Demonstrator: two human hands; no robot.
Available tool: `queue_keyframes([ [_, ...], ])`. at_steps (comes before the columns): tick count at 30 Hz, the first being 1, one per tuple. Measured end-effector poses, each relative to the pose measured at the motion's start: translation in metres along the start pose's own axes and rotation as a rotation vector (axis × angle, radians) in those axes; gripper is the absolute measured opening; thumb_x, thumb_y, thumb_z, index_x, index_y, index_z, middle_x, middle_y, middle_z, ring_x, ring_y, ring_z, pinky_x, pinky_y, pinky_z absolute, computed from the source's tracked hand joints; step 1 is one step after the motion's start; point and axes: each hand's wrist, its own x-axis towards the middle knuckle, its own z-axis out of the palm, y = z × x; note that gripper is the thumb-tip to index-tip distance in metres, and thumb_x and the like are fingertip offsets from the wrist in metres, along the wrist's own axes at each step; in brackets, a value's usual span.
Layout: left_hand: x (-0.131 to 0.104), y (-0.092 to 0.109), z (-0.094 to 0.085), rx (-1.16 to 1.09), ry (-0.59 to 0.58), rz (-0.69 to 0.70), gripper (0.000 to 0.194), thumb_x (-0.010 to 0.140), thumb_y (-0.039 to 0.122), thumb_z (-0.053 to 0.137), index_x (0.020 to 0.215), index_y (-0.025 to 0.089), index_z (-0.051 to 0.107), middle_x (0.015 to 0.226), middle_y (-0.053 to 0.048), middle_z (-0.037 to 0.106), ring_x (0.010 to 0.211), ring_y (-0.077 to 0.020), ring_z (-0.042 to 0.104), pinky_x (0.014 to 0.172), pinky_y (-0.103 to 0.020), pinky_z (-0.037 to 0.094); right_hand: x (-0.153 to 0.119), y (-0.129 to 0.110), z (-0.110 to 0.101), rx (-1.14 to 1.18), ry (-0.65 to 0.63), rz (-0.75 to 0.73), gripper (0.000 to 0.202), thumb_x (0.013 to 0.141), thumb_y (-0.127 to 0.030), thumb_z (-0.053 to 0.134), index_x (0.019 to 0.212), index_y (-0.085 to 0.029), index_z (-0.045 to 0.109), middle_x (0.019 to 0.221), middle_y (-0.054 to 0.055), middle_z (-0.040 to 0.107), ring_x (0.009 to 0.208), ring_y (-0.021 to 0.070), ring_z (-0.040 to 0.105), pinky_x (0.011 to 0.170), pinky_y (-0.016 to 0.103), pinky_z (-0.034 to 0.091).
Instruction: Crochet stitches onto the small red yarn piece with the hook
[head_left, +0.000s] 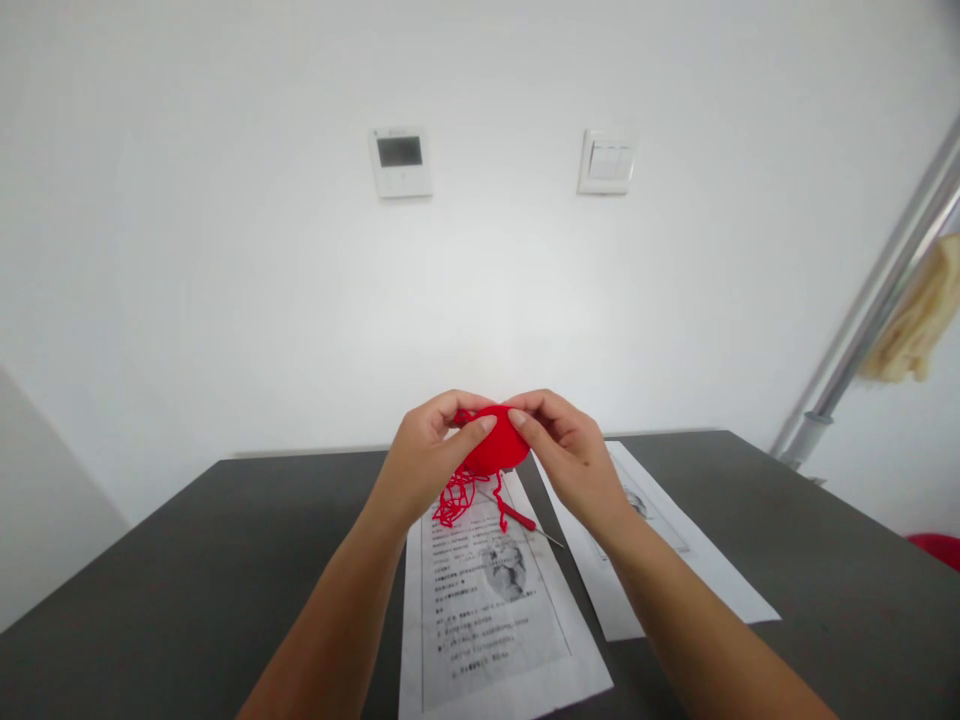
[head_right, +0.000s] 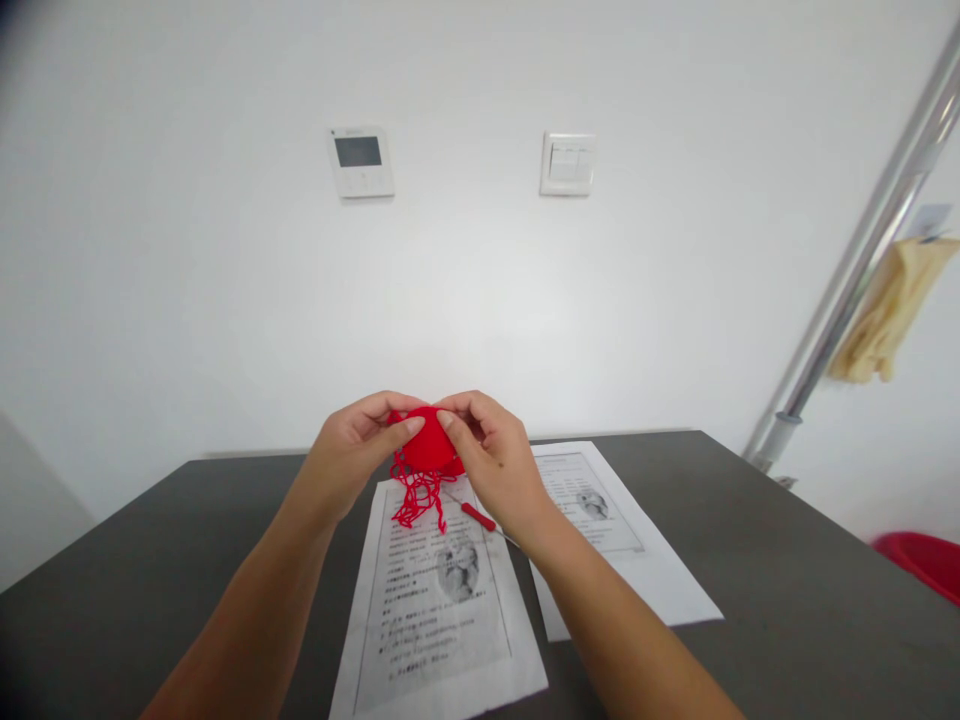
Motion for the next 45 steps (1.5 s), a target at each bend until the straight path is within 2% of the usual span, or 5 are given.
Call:
queue_keyframes([
  [18, -0.004, -0.001, 0.006, 0.162, 0.075, 0.071, 0.013, 0.083, 0.031, 0.070, 0.078, 0.019, 0.073, 0.072, 0.000, 0.072, 0.064, -0.0151, 0.061, 0.058, -0.024, 0.045, -0.002, 0.002, 0.002, -0.307, 0.032, -0.201, 0.016, 0.096, -0.029, 0.052, 0.084, -0.023, 0.058, 0.076, -0.001, 0.059, 0.069, 0.0154, 0.052, 0.065, 0.030, 0.041],
  [25, -0.004, 0.001, 0.003, 0.201, 0.201, 0.181, 0.011, 0.084, 0.031, 0.069, 0.083, 0.021, 0.071, 0.079, 0.000, 0.071, 0.077, -0.0171, 0.063, 0.072, -0.027, 0.047, -0.001, 0.002, 0.005, 0.044, -0.058, 0.056, 0.021, 0.089, -0.041, 0.064, 0.096, -0.022, 0.057, 0.065, -0.007, 0.050, 0.058, 0.0118, 0.046, 0.056, 0.026, 0.040],
  [31, -0.006, 0.005, 0.006, 0.504, 0.194, 0.341, 0.012, 0.085, 0.024, 0.062, 0.075, 0.020, 0.067, 0.076, 0.000, 0.067, 0.077, -0.0179, 0.061, 0.075, -0.030, 0.045, -0.001, 0.007, 0.002, -0.089, -0.072, 0.058, 0.020, 0.089, -0.039, 0.061, 0.083, -0.020, 0.058, 0.067, -0.003, 0.054, 0.062, 0.0134, 0.049, 0.059, 0.028, 0.039],
  [38, 0.003, -0.004, 0.002, -0.010, 0.059, 0.020, 0.022, 0.079, 0.036, 0.069, 0.067, 0.019, 0.061, 0.058, 0.003, 0.061, 0.055, -0.0126, 0.053, 0.057, -0.025, 0.043, -0.001, 0.007, 0.002, -0.137, 0.035, -0.114, 0.013, 0.095, -0.031, 0.057, 0.092, -0.021, 0.066, 0.083, 0.002, 0.067, 0.074, 0.0159, 0.059, 0.068, 0.029, 0.046],
  [45, -0.001, -0.003, 0.006, 0.243, 0.054, 0.092, 0.018, 0.085, 0.037, 0.064, 0.079, 0.020, 0.064, 0.065, 0.004, 0.061, 0.058, -0.0121, 0.055, 0.055, -0.023, 0.041, -0.001, 0.006, 0.001, -0.203, 0.028, -0.118, 0.018, 0.096, -0.032, 0.054, 0.089, -0.021, 0.066, 0.083, 0.003, 0.069, 0.075, 0.0165, 0.060, 0.068, 0.029, 0.046],
])
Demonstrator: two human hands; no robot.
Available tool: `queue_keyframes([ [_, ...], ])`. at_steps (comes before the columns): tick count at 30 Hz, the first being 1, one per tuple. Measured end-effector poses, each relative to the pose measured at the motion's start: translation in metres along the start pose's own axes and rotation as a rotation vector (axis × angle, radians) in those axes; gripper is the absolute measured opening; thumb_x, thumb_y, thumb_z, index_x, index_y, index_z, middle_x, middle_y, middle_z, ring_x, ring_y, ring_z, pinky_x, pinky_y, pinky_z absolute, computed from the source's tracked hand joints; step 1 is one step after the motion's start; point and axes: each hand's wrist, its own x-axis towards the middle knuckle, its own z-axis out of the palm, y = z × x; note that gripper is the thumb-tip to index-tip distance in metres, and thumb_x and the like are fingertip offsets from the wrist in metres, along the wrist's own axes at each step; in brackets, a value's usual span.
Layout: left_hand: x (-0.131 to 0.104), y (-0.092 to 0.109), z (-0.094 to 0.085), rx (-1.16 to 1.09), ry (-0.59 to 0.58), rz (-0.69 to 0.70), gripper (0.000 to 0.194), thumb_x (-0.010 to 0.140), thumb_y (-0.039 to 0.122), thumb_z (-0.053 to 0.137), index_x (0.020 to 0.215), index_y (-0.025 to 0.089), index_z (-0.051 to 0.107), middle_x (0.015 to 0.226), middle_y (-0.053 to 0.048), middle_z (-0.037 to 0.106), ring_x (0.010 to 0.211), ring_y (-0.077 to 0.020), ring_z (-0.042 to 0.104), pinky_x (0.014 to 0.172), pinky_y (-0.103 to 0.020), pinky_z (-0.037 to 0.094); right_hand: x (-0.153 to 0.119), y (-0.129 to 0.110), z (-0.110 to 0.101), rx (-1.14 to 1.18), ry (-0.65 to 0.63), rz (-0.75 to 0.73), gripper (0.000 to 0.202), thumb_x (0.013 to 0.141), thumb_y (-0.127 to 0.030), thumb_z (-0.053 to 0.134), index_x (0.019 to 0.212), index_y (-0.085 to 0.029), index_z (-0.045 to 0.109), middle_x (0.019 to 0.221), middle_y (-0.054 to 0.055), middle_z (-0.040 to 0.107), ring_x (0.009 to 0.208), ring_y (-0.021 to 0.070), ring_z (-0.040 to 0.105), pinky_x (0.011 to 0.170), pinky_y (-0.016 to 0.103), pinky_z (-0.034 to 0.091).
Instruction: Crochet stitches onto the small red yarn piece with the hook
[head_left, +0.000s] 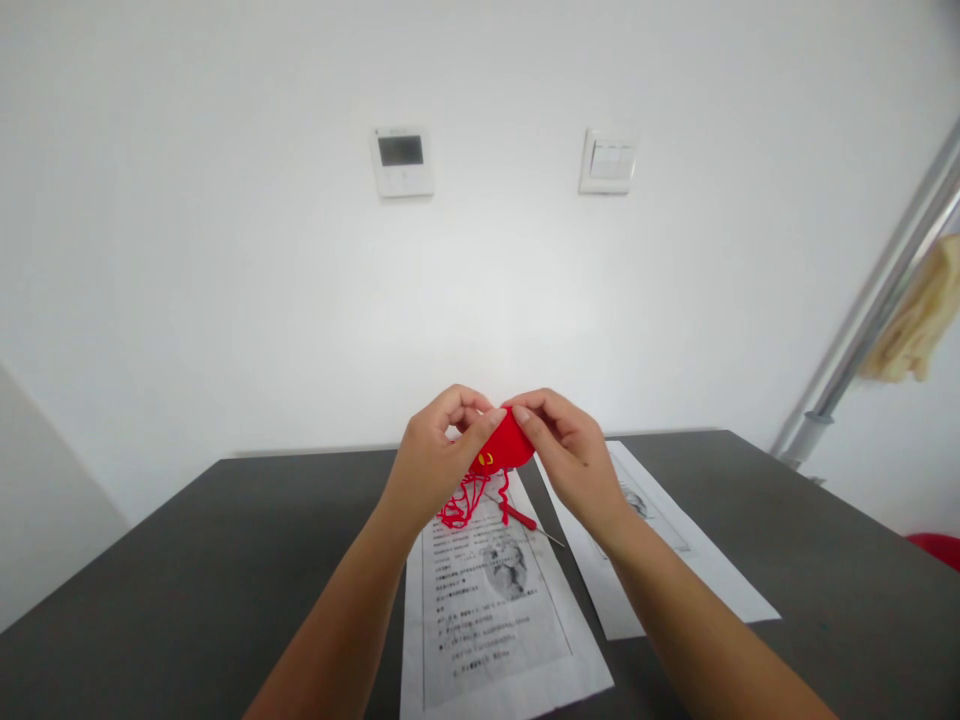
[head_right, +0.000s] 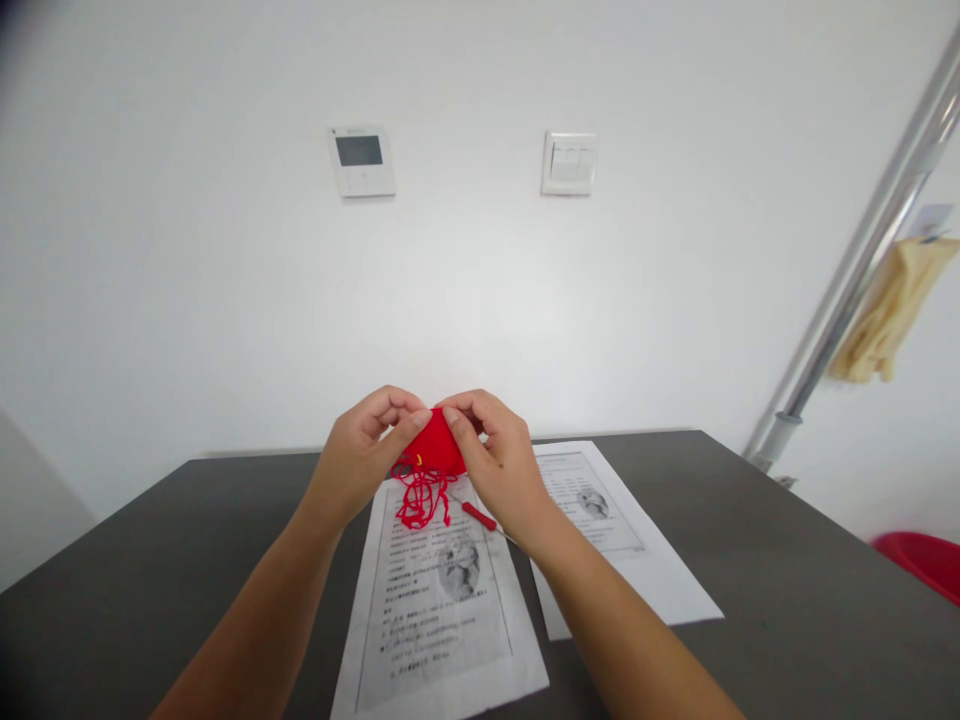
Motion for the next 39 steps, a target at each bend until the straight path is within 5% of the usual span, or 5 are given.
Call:
queue_keyframes([
  [7, -0.005, 0.007, 0.009, 0.190, 0.136, 0.198, 0.018, 0.089, 0.029, 0.057, 0.073, 0.021, 0.059, 0.062, 0.004, 0.060, 0.059, -0.0126, 0.054, 0.059, -0.024, 0.041, -0.004, -0.001, 0.006, -0.087, -0.047, 0.035, 0.019, 0.098, -0.039, 0.053, 0.090, -0.022, 0.060, 0.073, -0.002, 0.062, 0.064, 0.0138, 0.055, 0.060, 0.027, 0.041],
  [17, -0.003, -0.011, 0.015, -0.488, -0.114, -0.106, 0.030, 0.086, 0.046, 0.067, 0.075, 0.019, 0.059, 0.060, 0.005, 0.056, 0.051, -0.0087, 0.046, 0.051, -0.020, 0.037, -0.007, -0.007, 0.005, -0.048, 0.039, -0.083, 0.031, 0.101, -0.033, 0.044, 0.073, -0.023, 0.050, 0.060, -0.006, 0.045, 0.053, 0.0110, 0.041, 0.051, 0.026, 0.032],
  [27, -0.007, 0.004, 0.007, 0.042, -0.120, 0.178, 0.030, 0.092, 0.034, 0.054, 0.066, 0.020, 0.048, 0.062, 0.005, 0.045, 0.060, -0.0114, 0.041, 0.058, -0.025, 0.034, -0.003, -0.004, 0.003, -0.048, -0.055, 0.004, 0.039, 0.101, -0.041, 0.044, 0.066, -0.023, 0.040, 0.056, -0.007, 0.037, 0.051, 0.0101, 0.036, 0.050, 0.025, 0.030],
  [35, -0.004, 0.001, 0.011, -0.463, -0.050, -0.141, 0.042, 0.079, 0.055, 0.069, 0.063, 0.022, 0.049, 0.051, 0.007, 0.042, 0.043, -0.0088, 0.034, 0.044, -0.023, 0.032, -0.008, 0.000, 0.004, 0.153, -0.194, 0.049, 0.021, 0.098, -0.043, 0.054, 0.093, -0.023, 0.056, 0.063, -0.006, 0.050, 0.055, 0.0118, 0.046, 0.052, 0.025, 0.037],
  [39, -0.001, 0.000, 0.007, -0.380, -0.045, -0.129, 0.054, 0.078, 0.068, 0.065, 0.059, 0.021, 0.047, 0.051, 0.005, 0.044, 0.045, -0.0093, 0.037, 0.045, -0.024, 0.032, -0.006, -0.006, 0.000, 0.086, -0.220, 0.029, 0.016, 0.099, -0.037, 0.053, 0.092, -0.023, 0.058, 0.064, -0.005, 0.049, 0.056, 0.0121, 0.045, 0.054, 0.025, 0.037],
])
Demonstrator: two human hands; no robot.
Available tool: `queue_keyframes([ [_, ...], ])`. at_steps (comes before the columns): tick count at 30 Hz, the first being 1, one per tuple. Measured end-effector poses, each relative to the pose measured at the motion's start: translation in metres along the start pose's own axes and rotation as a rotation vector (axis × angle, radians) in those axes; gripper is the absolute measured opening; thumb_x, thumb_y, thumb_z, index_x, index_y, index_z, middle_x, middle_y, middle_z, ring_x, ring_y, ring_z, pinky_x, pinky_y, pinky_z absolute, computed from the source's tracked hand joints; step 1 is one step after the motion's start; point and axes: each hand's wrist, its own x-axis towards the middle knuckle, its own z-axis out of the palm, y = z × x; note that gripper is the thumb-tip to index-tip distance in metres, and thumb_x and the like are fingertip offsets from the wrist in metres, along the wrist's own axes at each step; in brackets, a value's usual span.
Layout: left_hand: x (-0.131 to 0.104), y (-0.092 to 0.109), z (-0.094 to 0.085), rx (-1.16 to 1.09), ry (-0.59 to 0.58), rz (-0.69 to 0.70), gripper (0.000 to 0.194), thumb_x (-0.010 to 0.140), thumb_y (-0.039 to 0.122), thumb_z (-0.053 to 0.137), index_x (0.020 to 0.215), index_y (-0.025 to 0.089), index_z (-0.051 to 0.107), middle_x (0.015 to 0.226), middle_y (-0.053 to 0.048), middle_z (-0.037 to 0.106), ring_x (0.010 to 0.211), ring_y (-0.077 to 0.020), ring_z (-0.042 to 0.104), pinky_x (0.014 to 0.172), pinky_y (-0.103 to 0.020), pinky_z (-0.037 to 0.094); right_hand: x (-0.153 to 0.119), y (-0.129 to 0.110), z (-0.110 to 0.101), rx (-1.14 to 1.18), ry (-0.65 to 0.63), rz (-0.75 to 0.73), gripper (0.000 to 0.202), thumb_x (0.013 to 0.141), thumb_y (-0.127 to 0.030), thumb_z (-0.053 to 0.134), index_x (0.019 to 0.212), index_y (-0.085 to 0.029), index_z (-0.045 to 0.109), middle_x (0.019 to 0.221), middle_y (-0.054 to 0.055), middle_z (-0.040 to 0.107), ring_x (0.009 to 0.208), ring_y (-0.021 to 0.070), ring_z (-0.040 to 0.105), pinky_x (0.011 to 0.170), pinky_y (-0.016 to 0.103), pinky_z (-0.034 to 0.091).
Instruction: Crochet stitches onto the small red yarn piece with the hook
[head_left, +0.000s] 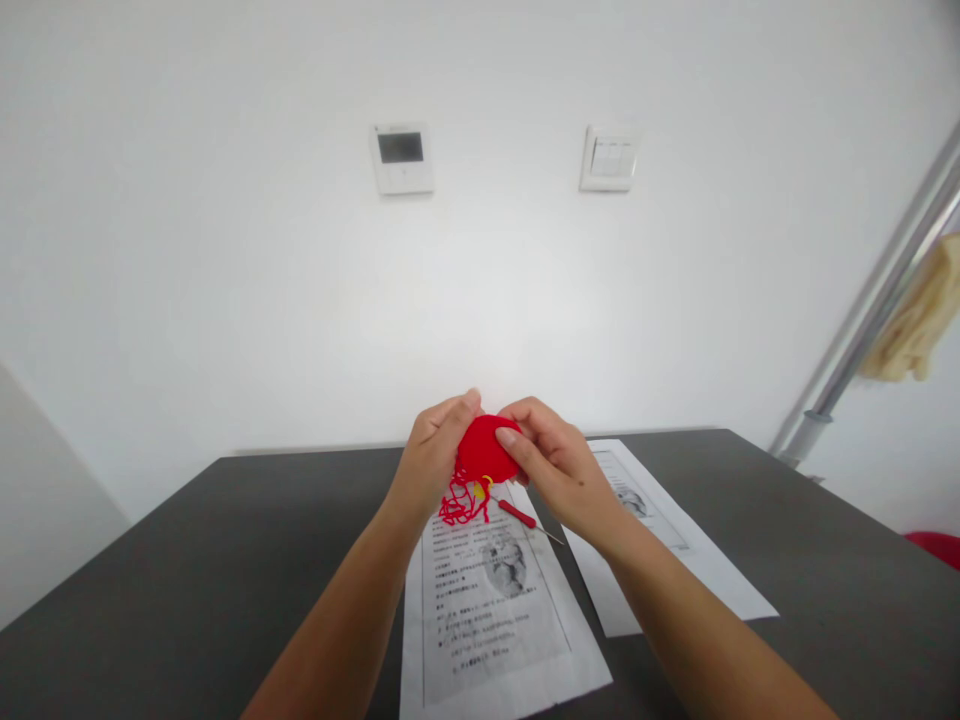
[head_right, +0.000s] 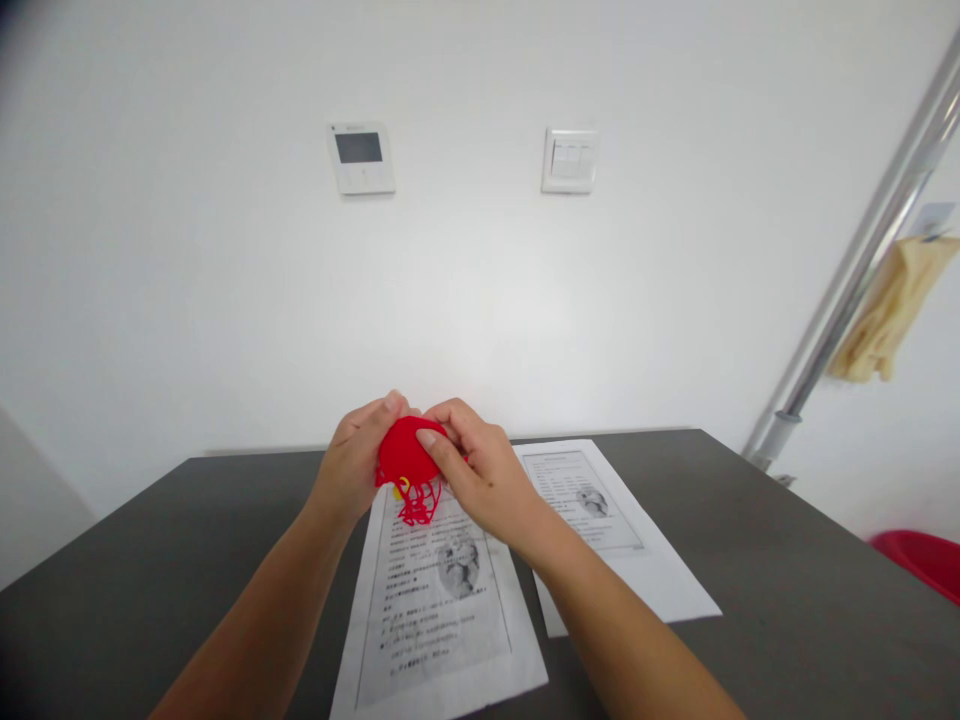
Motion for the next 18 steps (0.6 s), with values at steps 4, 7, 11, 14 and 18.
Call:
queue_keyframes([
  [4, -0.001, 0.003, -0.004, 0.269, -0.078, 0.097, 0.057, 0.081, 0.064, 0.064, 0.055, 0.020, 0.040, 0.053, 0.006, 0.037, 0.051, -0.0091, 0.032, 0.047, -0.024, 0.026, 0.003, -0.003, -0.001, -0.027, -0.011, 0.011, 0.018, 0.097, -0.035, 0.053, 0.084, -0.022, 0.056, 0.066, -0.005, 0.049, 0.059, 0.0123, 0.043, 0.055, 0.026, 0.035],
  [7, -0.003, 0.004, 0.001, 0.176, -0.098, 0.036, 0.055, 0.080, 0.063, 0.066, 0.055, 0.021, 0.040, 0.052, 0.006, 0.035, 0.050, -0.0084, 0.030, 0.047, -0.024, 0.025, 0.003, -0.003, 0.002, -0.013, 0.000, 0.000, 0.027, 0.098, -0.036, 0.051, 0.074, -0.022, 0.051, 0.066, -0.004, 0.047, 0.060, 0.0123, 0.041, 0.057, 0.026, 0.034],
  [11, -0.004, 0.002, 0.009, -0.122, -0.072, -0.136, 0.056, 0.066, 0.068, 0.076, 0.058, 0.019, 0.049, 0.050, 0.006, 0.044, 0.044, -0.0072, 0.036, 0.045, -0.022, 0.030, 0.000, -0.002, 0.008, 0.067, 0.031, -0.034, 0.040, 0.099, -0.047, 0.049, 0.068, -0.022, 0.045, 0.063, -0.005, 0.042, 0.057, 0.0118, 0.038, 0.055, 0.027, 0.032],
  [14, -0.003, 0.002, 0.010, -0.198, -0.067, -0.224, 0.058, 0.058, 0.068, 0.081, 0.055, 0.019, 0.051, 0.046, 0.004, 0.048, 0.041, -0.0078, 0.041, 0.043, -0.023, 0.034, -0.001, 0.001, 0.011, 0.123, 0.048, 0.005, 0.049, 0.098, -0.057, 0.049, 0.063, -0.023, 0.040, 0.058, -0.006, 0.039, 0.053, 0.0115, 0.036, 0.052, 0.027, 0.030],
  [18, -0.003, 0.002, 0.009, -0.197, -0.103, -0.226, 0.056, 0.064, 0.067, 0.079, 0.055, 0.018, 0.054, 0.045, 0.002, 0.051, 0.040, -0.0099, 0.046, 0.044, -0.025, 0.039, 0.001, 0.007, 0.011, 0.257, 0.083, 0.064, 0.051, 0.096, -0.061, 0.052, 0.063, -0.022, 0.045, 0.054, -0.005, 0.043, 0.050, 0.0115, 0.039, 0.051, 0.026, 0.033],
])
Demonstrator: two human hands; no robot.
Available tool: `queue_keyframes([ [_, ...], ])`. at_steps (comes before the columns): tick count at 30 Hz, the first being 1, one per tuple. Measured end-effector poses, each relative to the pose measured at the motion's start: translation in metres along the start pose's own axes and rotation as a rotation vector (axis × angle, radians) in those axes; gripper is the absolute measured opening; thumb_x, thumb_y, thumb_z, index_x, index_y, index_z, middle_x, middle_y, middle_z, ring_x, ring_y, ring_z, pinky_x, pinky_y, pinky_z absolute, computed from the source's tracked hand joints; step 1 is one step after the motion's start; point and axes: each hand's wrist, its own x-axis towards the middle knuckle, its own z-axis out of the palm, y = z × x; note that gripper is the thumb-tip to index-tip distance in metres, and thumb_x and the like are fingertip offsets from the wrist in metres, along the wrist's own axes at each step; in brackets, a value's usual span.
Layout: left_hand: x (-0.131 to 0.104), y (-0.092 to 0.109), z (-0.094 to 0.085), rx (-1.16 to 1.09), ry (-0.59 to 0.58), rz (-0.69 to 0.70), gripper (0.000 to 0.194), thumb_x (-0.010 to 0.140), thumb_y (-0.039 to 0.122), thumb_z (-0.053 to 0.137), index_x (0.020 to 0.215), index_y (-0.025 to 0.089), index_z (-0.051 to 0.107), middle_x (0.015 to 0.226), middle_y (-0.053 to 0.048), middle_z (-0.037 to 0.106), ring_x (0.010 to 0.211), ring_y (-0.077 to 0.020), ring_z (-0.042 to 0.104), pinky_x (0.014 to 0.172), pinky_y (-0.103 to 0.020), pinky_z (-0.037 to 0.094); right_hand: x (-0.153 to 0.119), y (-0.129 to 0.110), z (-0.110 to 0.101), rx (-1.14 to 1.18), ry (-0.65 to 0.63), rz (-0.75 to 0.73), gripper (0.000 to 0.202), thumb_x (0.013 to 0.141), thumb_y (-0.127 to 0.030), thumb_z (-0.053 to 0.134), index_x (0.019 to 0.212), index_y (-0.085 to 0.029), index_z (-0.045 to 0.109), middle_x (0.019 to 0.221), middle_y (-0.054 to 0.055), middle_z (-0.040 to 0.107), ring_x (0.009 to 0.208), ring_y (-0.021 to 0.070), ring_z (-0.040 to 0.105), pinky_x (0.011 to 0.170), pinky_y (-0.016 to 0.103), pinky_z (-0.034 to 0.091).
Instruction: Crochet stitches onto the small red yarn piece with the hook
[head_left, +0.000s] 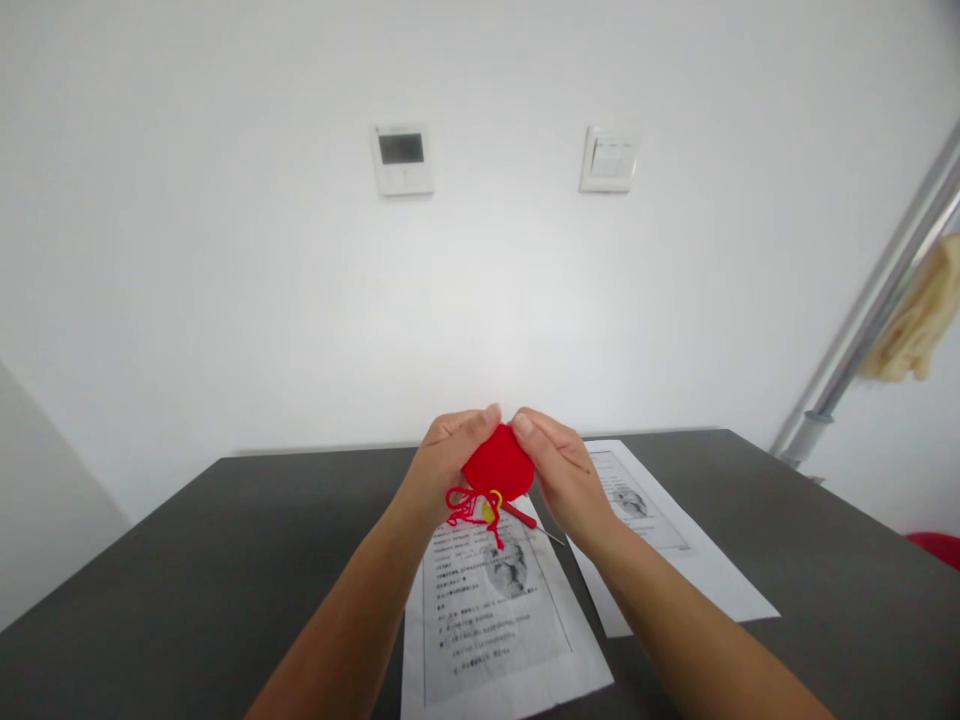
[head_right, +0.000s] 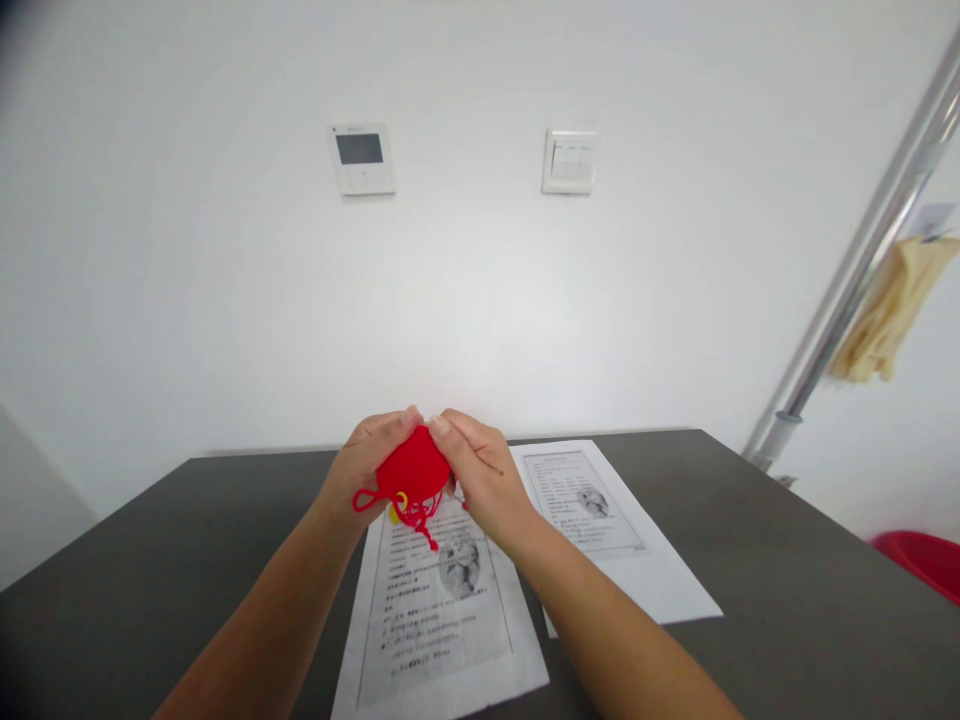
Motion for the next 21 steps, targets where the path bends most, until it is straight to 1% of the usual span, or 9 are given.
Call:
queue_keyframes([
  [2, -0.001, -0.001, 0.000, 0.043, 0.018, 0.066, 0.055, 0.072, 0.069, 0.072, 0.057, 0.019, 0.055, 0.046, 0.002, 0.052, 0.041, -0.0113, 0.048, 0.045, -0.026, 0.040, 0.002, 0.000, -0.001, 0.066, -0.003, 0.025, 0.052, 0.095, -0.066, 0.047, 0.066, -0.022, 0.050, 0.055, -0.004, 0.048, 0.050, 0.0125, 0.043, 0.052, 0.027, 0.038],
  [4, -0.003, -0.004, -0.001, 0.153, 0.095, 0.191, 0.054, 0.080, 0.067, 0.065, 0.058, 0.020, 0.051, 0.048, 0.003, 0.049, 0.043, -0.0107, 0.045, 0.046, -0.025, 0.038, 0.002, -0.003, -0.002, 0.056, -0.030, 0.037, 0.052, 0.091, -0.070, 0.050, 0.072, -0.022, 0.054, 0.059, -0.003, 0.052, 0.053, 0.0136, 0.047, 0.055, 0.028, 0.042],
  [7, -0.004, -0.005, -0.003, 0.363, 0.182, 0.359, 0.050, 0.089, 0.059, 0.058, 0.059, 0.021, 0.042, 0.053, 0.005, 0.042, 0.049, -0.0101, 0.037, 0.048, -0.025, 0.032, 0.002, -0.009, -0.002, -0.053, -0.007, 0.017, 0.045, 0.088, -0.064, 0.060, 0.074, -0.022, 0.054, 0.062, -0.004, 0.050, 0.057, 0.0127, 0.045, 0.055, 0.026, 0.041],
  [10, -0.004, -0.003, -0.006, 0.535, 0.099, 0.437, 0.040, 0.095, 0.047, 0.050, 0.064, 0.022, 0.043, 0.059, 0.005, 0.042, 0.055, -0.0118, 0.038, 0.053, -0.026, 0.033, 0.002, -0.013, -0.003, -0.181, 0.022, -0.026, 0.042, 0.096, -0.053, 0.052, 0.068, -0.022, 0.048, 0.061, -0.005, 0.044, 0.056, 0.0119, 0.040, 0.055, 0.025, 0.036],
  [13, -0.004, -0.002, -0.008, 0.644, 0.020, 0.470, 0.031, 0.093, 0.038, 0.052, 0.067, 0.021, 0.047, 0.064, 0.004, 0.045, 0.060, -0.0127, 0.040, 0.057, -0.027, 0.033, 0.003, -0.015, -0.007, -0.318, -0.001, -0.068, 0.042, 0.098, -0.048, 0.048, 0.066, -0.022, 0.044, 0.060, -0.005, 0.041, 0.055, 0.0117, 0.038, 0.054, 0.026, 0.032],
  [15, -0.005, -0.002, -0.006, 0.559, 0.007, 0.406, 0.033, 0.091, 0.040, 0.055, 0.065, 0.021, 0.046, 0.062, 0.004, 0.044, 0.059, -0.0126, 0.039, 0.057, -0.027, 0.032, 0.003, -0.016, -0.008, -0.355, -0.028, -0.099, 0.043, 0.099, -0.049, 0.048, 0.065, -0.023, 0.042, 0.060, -0.005, 0.040, 0.054, 0.0117, 0.037, 0.053, 0.027, 0.031],
  [17, -0.005, -0.003, -0.003, 0.345, -0.002, 0.286, 0.038, 0.086, 0.047, 0.060, 0.062, 0.021, 0.044, 0.058, 0.005, 0.042, 0.055, -0.0118, 0.037, 0.053, -0.026, 0.030, 0.003, -0.017, -0.008, -0.338, -0.056, -0.132, 0.045, 0.100, -0.050, 0.046, 0.065, -0.023, 0.042, 0.060, -0.005, 0.040, 0.054, 0.0118, 0.037, 0.054, 0.027, 0.032],
  [19, -0.005, -0.004, 0.002, 0.106, -0.013, 0.176, 0.043, 0.077, 0.052, 0.068, 0.060, 0.022, 0.042, 0.055, 0.005, 0.041, 0.051, -0.0104, 0.035, 0.050, -0.025, 0.029, 0.002, -0.017, -0.007, -0.304, -0.070, -0.161, 0.046, 0.100, -0.053, 0.046, 0.065, -0.023, 0.043, 0.060, -0.005, 0.041, 0.054, 0.0119, 0.038, 0.054, 0.027, 0.033],
  [21, -0.004, -0.004, 0.007, -0.057, -0.006, 0.109, 0.048, 0.067, 0.053, 0.075, 0.058, 0.021, 0.040, 0.053, 0.006, 0.040, 0.048, -0.0087, 0.034, 0.048, -0.024, 0.028, 0.000, -0.015, -0.006, -0.279, -0.058, -0.172, 0.047, 0.099, -0.056, 0.045, 0.066, -0.023, 0.044, 0.059, -0.005, 0.041, 0.054, 0.0121, 0.038, 0.053, 0.027, 0.034],
])
